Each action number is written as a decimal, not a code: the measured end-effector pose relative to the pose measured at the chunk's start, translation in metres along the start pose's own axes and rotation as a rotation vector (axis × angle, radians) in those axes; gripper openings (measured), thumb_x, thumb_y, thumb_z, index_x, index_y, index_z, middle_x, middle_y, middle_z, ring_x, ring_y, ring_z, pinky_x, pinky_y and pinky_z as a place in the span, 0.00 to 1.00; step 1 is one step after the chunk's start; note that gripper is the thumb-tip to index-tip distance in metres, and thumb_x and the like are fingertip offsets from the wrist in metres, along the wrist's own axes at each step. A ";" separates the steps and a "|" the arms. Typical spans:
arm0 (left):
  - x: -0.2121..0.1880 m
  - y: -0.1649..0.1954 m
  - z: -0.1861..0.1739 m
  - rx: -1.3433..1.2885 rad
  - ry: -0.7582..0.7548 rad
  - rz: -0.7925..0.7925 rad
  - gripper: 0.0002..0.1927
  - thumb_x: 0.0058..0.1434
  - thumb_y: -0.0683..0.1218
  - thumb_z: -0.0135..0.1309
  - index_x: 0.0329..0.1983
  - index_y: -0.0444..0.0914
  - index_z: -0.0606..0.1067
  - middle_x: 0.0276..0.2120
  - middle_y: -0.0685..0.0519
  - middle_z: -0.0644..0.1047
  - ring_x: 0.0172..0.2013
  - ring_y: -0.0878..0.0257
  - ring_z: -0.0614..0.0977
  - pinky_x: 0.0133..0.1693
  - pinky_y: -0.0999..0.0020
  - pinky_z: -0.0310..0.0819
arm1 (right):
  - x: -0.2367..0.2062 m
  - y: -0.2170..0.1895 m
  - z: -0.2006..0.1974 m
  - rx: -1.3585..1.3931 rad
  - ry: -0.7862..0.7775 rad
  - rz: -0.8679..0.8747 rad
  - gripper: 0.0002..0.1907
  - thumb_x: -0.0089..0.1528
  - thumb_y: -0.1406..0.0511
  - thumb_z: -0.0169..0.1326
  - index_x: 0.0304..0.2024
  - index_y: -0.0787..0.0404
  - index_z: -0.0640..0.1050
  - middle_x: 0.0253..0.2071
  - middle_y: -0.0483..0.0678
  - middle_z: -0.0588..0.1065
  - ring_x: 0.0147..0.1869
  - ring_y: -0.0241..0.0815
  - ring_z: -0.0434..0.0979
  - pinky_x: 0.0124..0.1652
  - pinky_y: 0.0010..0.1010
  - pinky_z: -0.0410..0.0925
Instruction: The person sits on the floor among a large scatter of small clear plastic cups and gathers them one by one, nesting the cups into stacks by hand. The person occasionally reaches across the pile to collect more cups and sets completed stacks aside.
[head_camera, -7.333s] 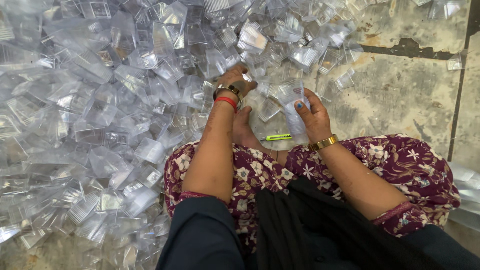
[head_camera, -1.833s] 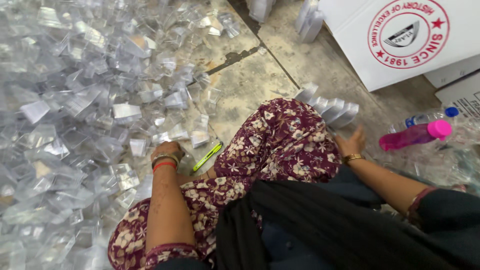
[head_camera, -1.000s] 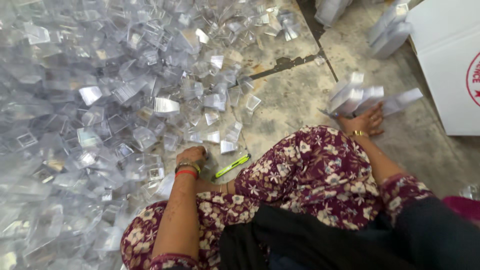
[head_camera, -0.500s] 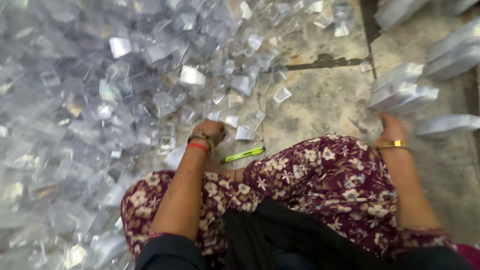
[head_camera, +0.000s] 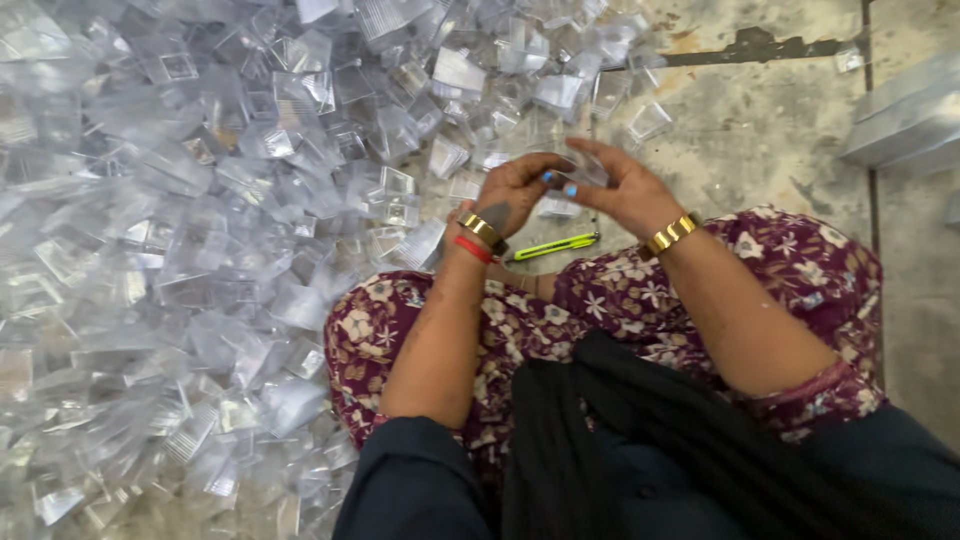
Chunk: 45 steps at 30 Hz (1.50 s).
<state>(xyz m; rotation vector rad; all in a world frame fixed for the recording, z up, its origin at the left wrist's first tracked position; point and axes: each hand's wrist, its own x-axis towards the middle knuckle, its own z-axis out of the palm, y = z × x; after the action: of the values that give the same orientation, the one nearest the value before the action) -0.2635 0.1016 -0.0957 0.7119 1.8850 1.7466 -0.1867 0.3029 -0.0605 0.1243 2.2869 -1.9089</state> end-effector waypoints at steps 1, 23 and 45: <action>0.001 0.000 0.002 0.030 -0.017 -0.017 0.12 0.69 0.39 0.51 0.54 0.39 0.79 0.49 0.52 0.83 0.51 0.59 0.84 0.55 0.65 0.78 | -0.002 0.010 0.005 0.038 0.015 -0.036 0.34 0.61 0.67 0.64 0.69 0.52 0.70 0.63 0.46 0.73 0.64 0.44 0.72 0.61 0.36 0.68; 0.037 -0.112 0.034 0.732 -0.001 -0.486 0.17 0.59 0.48 0.57 0.52 0.46 0.77 0.50 0.46 0.81 0.52 0.52 0.82 0.54 0.58 0.74 | 0.015 0.067 -0.002 0.156 0.182 0.095 0.30 0.61 0.70 0.64 0.65 0.52 0.74 0.53 0.46 0.75 0.50 0.36 0.78 0.42 0.27 0.77; 0.033 -0.004 0.019 -0.064 0.206 -0.263 0.11 0.65 0.40 0.51 0.49 0.39 0.77 0.36 0.52 0.85 0.26 0.69 0.81 0.28 0.74 0.77 | 0.011 0.051 -0.008 0.323 0.176 -0.064 0.31 0.63 0.76 0.57 0.68 0.54 0.70 0.57 0.46 0.73 0.57 0.36 0.77 0.53 0.29 0.75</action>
<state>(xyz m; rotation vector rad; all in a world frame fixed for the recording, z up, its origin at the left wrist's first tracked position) -0.2763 0.1369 -0.1014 0.2532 1.9431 1.7534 -0.1895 0.3195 -0.1107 0.2701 2.0855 -2.3756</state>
